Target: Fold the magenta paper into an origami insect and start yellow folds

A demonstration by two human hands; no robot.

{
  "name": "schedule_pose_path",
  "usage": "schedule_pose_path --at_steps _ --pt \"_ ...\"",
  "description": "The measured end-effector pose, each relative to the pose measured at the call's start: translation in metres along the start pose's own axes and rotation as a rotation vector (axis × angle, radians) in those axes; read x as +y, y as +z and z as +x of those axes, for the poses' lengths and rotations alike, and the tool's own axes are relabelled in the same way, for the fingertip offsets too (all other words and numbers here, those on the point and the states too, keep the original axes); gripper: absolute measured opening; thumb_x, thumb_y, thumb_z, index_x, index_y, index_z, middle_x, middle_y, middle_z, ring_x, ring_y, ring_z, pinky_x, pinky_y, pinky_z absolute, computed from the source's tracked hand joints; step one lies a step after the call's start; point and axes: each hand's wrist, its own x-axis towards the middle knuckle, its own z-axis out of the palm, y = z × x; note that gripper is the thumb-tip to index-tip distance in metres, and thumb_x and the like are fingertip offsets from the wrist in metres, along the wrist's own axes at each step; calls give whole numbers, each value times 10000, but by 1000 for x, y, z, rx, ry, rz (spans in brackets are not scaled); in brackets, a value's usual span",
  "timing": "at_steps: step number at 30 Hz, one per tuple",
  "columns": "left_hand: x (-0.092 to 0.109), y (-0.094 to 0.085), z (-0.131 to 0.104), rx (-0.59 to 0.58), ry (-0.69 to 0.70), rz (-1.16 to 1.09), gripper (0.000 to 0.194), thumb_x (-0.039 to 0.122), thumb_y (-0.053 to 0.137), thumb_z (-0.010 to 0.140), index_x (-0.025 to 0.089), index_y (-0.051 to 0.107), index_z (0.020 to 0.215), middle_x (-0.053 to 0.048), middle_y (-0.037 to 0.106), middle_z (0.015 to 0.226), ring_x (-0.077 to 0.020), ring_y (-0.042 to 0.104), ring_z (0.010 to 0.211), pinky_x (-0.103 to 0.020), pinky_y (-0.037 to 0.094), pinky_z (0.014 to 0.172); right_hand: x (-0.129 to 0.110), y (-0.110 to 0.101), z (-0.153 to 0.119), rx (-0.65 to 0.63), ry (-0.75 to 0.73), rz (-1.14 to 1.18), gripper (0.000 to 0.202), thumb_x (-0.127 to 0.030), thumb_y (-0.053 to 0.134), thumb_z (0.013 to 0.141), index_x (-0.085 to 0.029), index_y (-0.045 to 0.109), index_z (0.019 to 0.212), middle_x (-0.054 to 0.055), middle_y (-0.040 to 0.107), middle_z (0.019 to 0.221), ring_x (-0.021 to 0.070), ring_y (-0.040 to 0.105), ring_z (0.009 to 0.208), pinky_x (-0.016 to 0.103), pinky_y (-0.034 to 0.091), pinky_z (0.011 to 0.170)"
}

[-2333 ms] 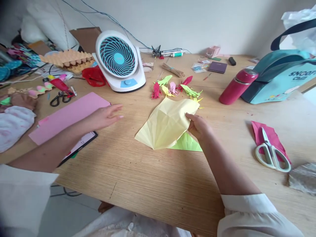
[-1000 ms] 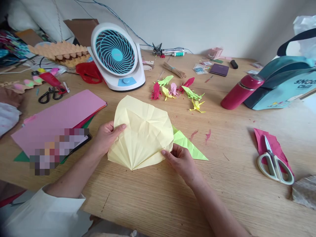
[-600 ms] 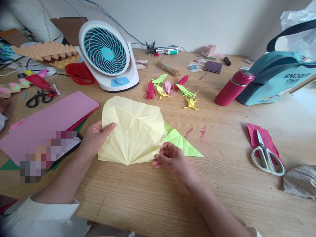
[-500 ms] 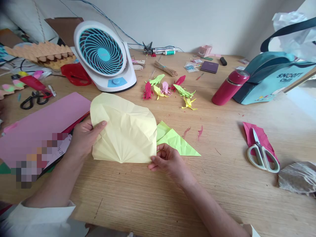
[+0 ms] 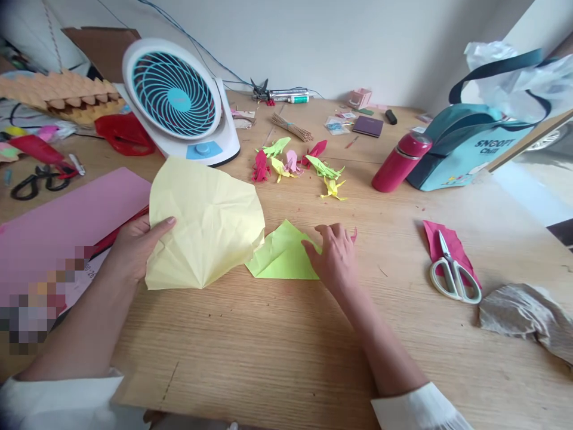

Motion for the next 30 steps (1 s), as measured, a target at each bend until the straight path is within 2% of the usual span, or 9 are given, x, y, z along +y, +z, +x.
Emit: schedule_pose_path --at_steps 2,5,8,11,15,20,22,26,30 --pt "-2 0 2 -11 -33 3 533 431 891 588 152 735 1015 -68 780 882 -186 706 685 -233 573 589 9 11 9 -43 48 -72 299 -438 631 844 -183 637 999 131 602 1003 310 570 1005 522 396 934" --pt "-4 0 4 -3 -48 28 550 460 888 581 160 730 1013 -53 780 878 -178 703 684 -225 564 577 7 20 10 -152 93 20 192 -373 656 801 -194 608 853 109 591 970 290 559 981 462 414 886" --pt "-2 2 3 -19 -73 42 553 452 890 579 146 720 1006 -46 778 853 -179 697 684 -223 548 566 -1 16 5 -241 78 143 106 -282 634 788 -213 559 759 35 597 807 194 564 770 327 431 731" --pt "1 6 -1 -61 -132 0 559 466 899 563 136 708 972 -36 770 790 -178 681 647 -240 547 565 3 2 2 -278 89 233 81 -292 591 814 -218 574 785 -22 567 660 138 508 605 266 390 597" --pt "3 11 -6 -96 -162 -66 575 498 906 536 150 688 938 -26 761 756 -169 665 610 -257 554 575 30 -23 2 -220 188 284 219 -408 549 826 -198 609 803 -20 529 598 140 475 559 270 367 537" --pt "2 16 -10 -131 -165 -17 543 506 895 546 160 656 889 -14 748 723 -167 650 588 -257 527 550 55 -42 1 -118 360 235 267 -455 547 806 -194 599 822 11 585 618 149 484 516 285 361 507" --pt "1 17 -11 -137 -171 1 538 496 895 546 160 654 890 -13 742 711 -165 641 576 -259 524 545 54 -42 0 -114 392 216 248 -447 550 803 -204 594 796 -8 554 568 142 455 477 283 340 493" --pt "1 20 -13 -133 -191 4 546 473 908 524 154 663 894 -21 736 703 -165 637 570 -260 525 534 44 -29 1 -117 383 207 188 -392 612 740 -210 564 727 -2 573 595 155 510 537 286 372 537" --pt "3 24 -16 -150 -207 24 574 485 913 492 160 673 899 -24 744 716 -178 654 596 -266 533 548 33 -14 1 -133 354 231 253 -313 620 713 -194 581 933 1 638 685 152 559 580 276 419 567"
